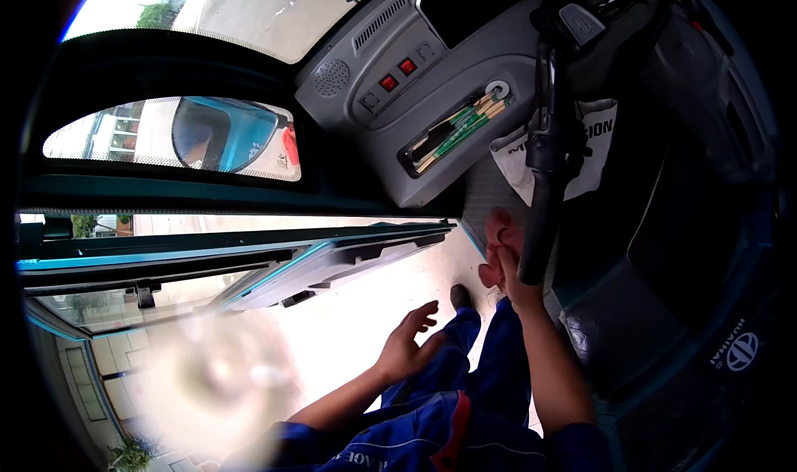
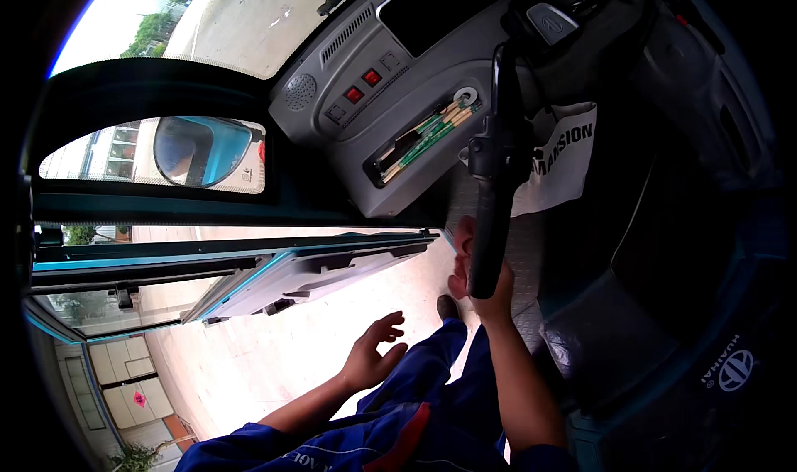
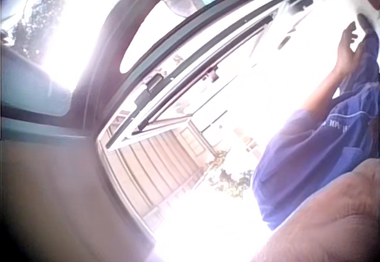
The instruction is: The person wipes the interior of a teal three-wheeled vehicle using a red cloth. They clean the dashboard, steering column, door frames, and floor mats, then exit and re-enter to wipe the passenger side floor and door panel.
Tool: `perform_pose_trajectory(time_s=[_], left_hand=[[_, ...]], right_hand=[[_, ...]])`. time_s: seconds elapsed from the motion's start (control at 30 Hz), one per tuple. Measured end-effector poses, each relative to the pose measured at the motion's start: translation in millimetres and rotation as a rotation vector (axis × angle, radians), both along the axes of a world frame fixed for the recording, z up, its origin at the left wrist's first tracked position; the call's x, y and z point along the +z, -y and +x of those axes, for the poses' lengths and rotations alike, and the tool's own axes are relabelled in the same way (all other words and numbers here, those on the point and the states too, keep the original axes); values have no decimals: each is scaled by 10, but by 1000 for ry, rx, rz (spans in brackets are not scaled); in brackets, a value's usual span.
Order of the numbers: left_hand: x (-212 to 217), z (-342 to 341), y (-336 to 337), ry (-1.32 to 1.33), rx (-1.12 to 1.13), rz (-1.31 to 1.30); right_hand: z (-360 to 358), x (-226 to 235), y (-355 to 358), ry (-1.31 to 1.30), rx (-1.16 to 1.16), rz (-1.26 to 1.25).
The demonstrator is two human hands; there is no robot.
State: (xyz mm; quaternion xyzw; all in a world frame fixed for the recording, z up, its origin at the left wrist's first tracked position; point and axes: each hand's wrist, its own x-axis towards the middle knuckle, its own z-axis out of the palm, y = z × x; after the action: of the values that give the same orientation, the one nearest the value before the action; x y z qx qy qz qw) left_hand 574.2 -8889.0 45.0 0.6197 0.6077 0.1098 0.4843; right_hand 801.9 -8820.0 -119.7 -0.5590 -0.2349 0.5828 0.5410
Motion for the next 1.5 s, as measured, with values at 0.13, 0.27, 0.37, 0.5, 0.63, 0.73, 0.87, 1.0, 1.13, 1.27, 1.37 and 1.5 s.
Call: perform_pose_trajectory(time_s=[0.13, 0.27, 0.37, 0.5, 0.63, 0.73, 0.87, 1.0, 1.13, 1.27, 1.37, 1.5], left_hand=[[-96, -468, 416, -134, 84, -21], [-21, -855, 506, -193, 172, 83], [31, -1135, 457, -198, 274, 136], [273, -1460, 511, -277, 357, 260], [351, -2034, 638, -245, 549, 276], [145, -2887, 764, -145, 933, 245], [252, -4170, 967, -58, 1351, 354], [600, -5108, 927, 38, 1372, 726], [862, -5765, 632, 215, 1060, 863], [1003, -6052, 257, 690, 607, 729], [926, -5918, 1, 718, 842, 664], [1313, -5671, 257, 562, 1008, 780]], right_hand=[[-475, 651, -387, 59, 46, 315], [-815, 1287, -805, -17, 99, 556], [-1208, 1518, -926, 231, 55, 819], [-1578, 1098, -616, 624, 59, 803], [-1435, 604, -457, 573, 145, 664], [-1403, 773, -292, 494, 14, 541], [-1601, 1271, -114, 529, -198, 622], [-2237, 1548, -78, 860, -294, 802], [-2930, 1635, -137, 1087, -415, 787], [-3637, 1709, 137, 1114, -245, 810], [-4128, 1725, 232, 1166, -270, 727], [-4232, 1766, 435, 1113, -36, 928]])
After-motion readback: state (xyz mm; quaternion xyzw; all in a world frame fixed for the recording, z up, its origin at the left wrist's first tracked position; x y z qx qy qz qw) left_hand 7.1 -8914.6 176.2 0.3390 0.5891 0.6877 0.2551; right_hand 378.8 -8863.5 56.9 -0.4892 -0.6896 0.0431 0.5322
